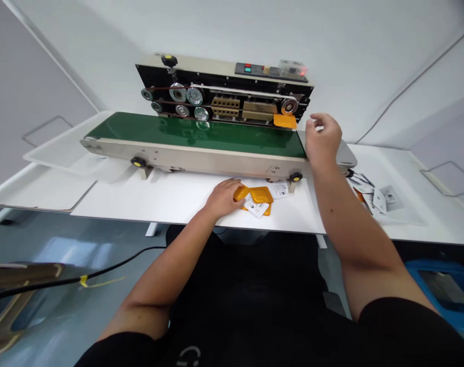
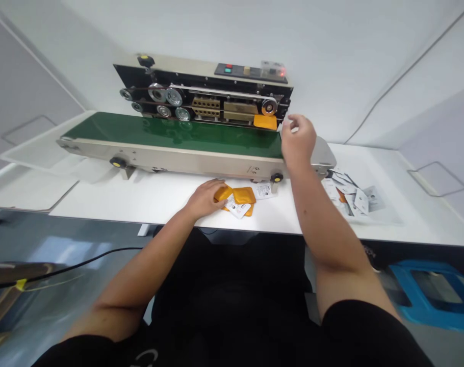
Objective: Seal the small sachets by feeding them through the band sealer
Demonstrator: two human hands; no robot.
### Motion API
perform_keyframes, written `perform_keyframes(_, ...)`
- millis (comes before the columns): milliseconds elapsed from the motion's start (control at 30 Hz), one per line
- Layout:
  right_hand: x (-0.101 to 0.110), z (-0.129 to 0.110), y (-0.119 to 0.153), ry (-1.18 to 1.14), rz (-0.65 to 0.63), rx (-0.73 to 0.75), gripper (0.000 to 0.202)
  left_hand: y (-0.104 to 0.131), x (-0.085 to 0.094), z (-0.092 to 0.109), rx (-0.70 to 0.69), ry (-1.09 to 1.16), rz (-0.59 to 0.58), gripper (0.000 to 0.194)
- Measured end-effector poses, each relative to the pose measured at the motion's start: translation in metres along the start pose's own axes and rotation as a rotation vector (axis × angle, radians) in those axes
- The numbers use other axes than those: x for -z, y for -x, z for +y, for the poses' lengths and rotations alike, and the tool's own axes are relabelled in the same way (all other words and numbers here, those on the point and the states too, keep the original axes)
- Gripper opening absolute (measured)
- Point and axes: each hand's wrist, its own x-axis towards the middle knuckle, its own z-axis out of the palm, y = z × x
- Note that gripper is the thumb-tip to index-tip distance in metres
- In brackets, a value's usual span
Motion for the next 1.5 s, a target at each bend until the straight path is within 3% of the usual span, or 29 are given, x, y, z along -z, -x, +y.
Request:
perform_keyframes(33, 0.004, -0.009, 0.026, 0.015, 0.057, 0.067, 0.023, 0.0, -0.001, -0.001, -0.001, 0.004, 0.003, 0.049)
perform_keyframes(100, 0.008, -0.025, 0.085, 0.005, -0.02, 0.191, 0.026, 0.002, -0.003, -0.002, -0.01, 0.017, 0.011, 0.049)
perform_keyframes(200, 0.005, -0.035, 0.166, 0.017, -0.365, 0.298, 0.028, 0.004, -0.007, -0.003, -0.023, 0.067, 0.049, 0.046)
perform_keyframes(267, -0.003, -0.031, 0.199, 0.097, -0.559, 0.291, 0.035, 0.005, -0.009, -0.004, -0.019, 0.113, 0.103, 0.042)
perform_keyframes(367, -0.013, -0.02, 0.215, 0.215, -0.686, 0.214, 0.047, 0.006, -0.009, -0.006, -0.023, 0.16, 0.221, 0.032)
perform_keyframes(433, -0.017, -0.014, 0.214, 0.244, -0.708, 0.185, 0.049, 0.006, -0.005, -0.008, -0.035, 0.146, 0.309, 0.026)
perform_keyframes(633, -0.019, -0.014, 0.213, 0.271, -0.754, 0.207, 0.055, 0.006, 0.007, -0.011, 0.076, 0.003, 0.497, 0.036)
perform_keyframes(800, -0.017, -0.015, 0.216, 0.308, -0.756, 0.185, 0.062, 0.005, 0.008, -0.012, 0.164, 0.161, 0.594, 0.035)
perform_keyframes(867, -0.017, -0.016, 0.215, 0.313, -0.747, 0.176, 0.065, 0.005, 0.009, -0.012, 0.193, 0.253, 0.584, 0.033)
perform_keyframes(1000, -0.024, -0.022, 0.208, 0.207, -0.682, 0.147, 0.065, 0.006, 0.012, -0.009, 0.151, 0.37, 0.456, 0.031)
perform_keyframes(1167, -0.026, -0.038, 0.194, -0.007, -0.629, -0.028, 0.028, 0.008, 0.008, -0.004, -0.001, 0.434, 0.307, 0.028)
perform_keyframes(1300, 0.002, -0.042, 0.148, -0.302, -0.546, -0.205, 0.03, 0.005, 0.002, -0.01, 0.028, 0.458, 0.32, 0.017)
perform_keyframes(1400, 0.029, -0.036, 0.084, -0.434, -0.321, -0.368, 0.043, 0.001, -0.001, -0.016, 0.001, 0.371, 0.275, 0.016)
perform_keyframes(1500, 0.04, -0.026, 0.018, -0.425, -0.12, -0.517, 0.033, -0.003, -0.002, -0.019, -0.04, 0.297, 0.216, 0.016)
